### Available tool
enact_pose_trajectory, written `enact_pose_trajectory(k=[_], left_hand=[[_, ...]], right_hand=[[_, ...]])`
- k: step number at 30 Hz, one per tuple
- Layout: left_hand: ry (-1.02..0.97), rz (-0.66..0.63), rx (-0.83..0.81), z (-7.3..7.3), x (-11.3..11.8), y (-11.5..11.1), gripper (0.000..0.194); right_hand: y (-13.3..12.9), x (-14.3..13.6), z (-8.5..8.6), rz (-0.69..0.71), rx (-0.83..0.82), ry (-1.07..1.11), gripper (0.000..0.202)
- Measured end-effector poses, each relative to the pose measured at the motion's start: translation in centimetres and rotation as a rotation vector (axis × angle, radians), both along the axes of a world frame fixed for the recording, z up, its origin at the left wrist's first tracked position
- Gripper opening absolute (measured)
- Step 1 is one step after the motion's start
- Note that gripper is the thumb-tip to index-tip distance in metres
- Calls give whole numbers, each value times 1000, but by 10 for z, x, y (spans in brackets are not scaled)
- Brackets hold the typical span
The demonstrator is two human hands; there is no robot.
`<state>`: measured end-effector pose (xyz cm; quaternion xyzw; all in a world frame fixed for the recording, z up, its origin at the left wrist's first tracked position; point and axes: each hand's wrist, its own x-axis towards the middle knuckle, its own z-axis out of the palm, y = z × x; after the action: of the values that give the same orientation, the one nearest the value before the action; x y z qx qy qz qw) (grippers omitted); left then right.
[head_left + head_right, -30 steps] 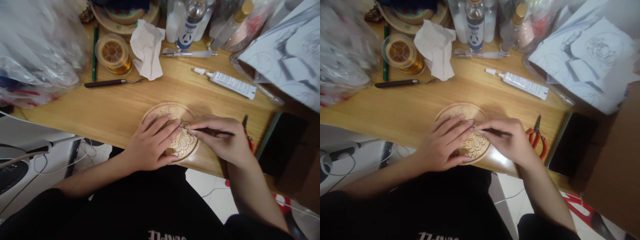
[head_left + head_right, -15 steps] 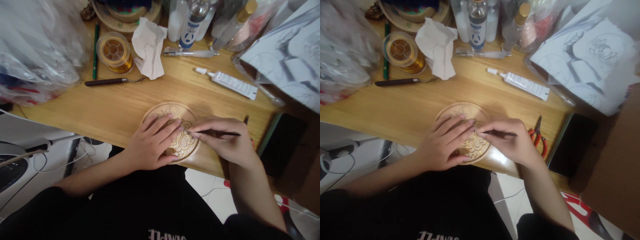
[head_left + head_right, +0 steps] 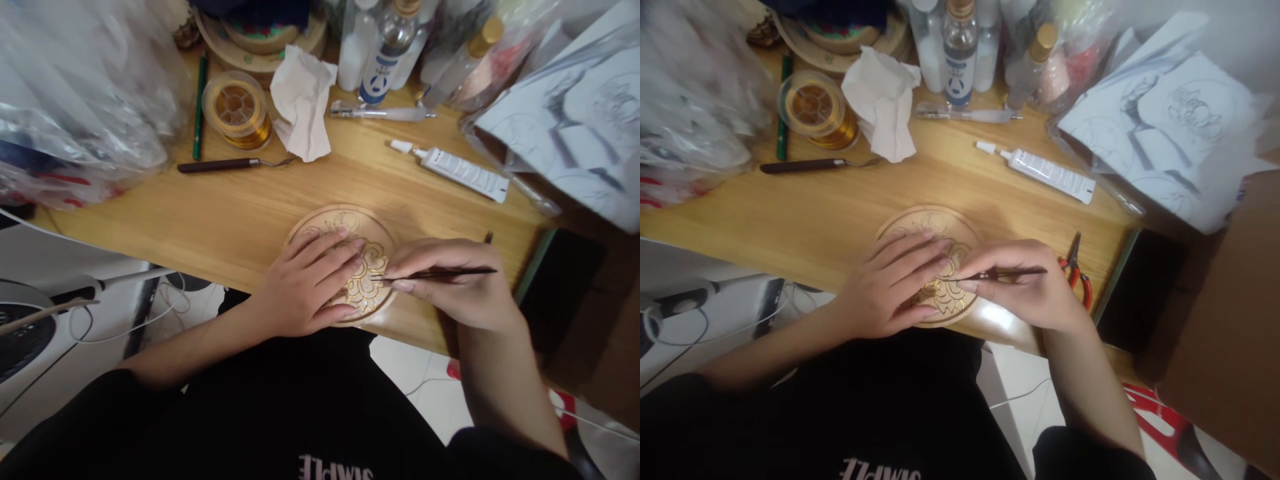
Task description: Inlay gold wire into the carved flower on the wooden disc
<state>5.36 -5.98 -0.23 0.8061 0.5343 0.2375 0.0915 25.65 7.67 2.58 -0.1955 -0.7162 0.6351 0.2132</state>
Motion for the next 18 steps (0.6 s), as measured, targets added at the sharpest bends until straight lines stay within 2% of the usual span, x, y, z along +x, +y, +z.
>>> enact_pose_trajectory(k=[3, 5, 9, 12, 15, 18], left_hand=[[-197, 37, 28, 6, -3, 0, 34], [-333, 96, -25, 14, -4, 1, 27], [-593, 152, -284, 34, 0, 5, 20], [-796, 173, -464, 44, 5, 10, 9], [-874, 213, -580, 47, 10, 15, 13], [-889, 201, -664, 46, 9, 17, 19]], right_hand=[[0, -1, -1, 21, -4, 40, 25], [0, -1, -2, 29, -12, 68, 26], [-1, -1, -2, 45, -40, 112, 27], [-2, -1, 0, 49, -41, 138, 28], [-2, -2, 3, 57, -39, 157, 28], [-1, -2, 3, 48, -36, 149, 26]])
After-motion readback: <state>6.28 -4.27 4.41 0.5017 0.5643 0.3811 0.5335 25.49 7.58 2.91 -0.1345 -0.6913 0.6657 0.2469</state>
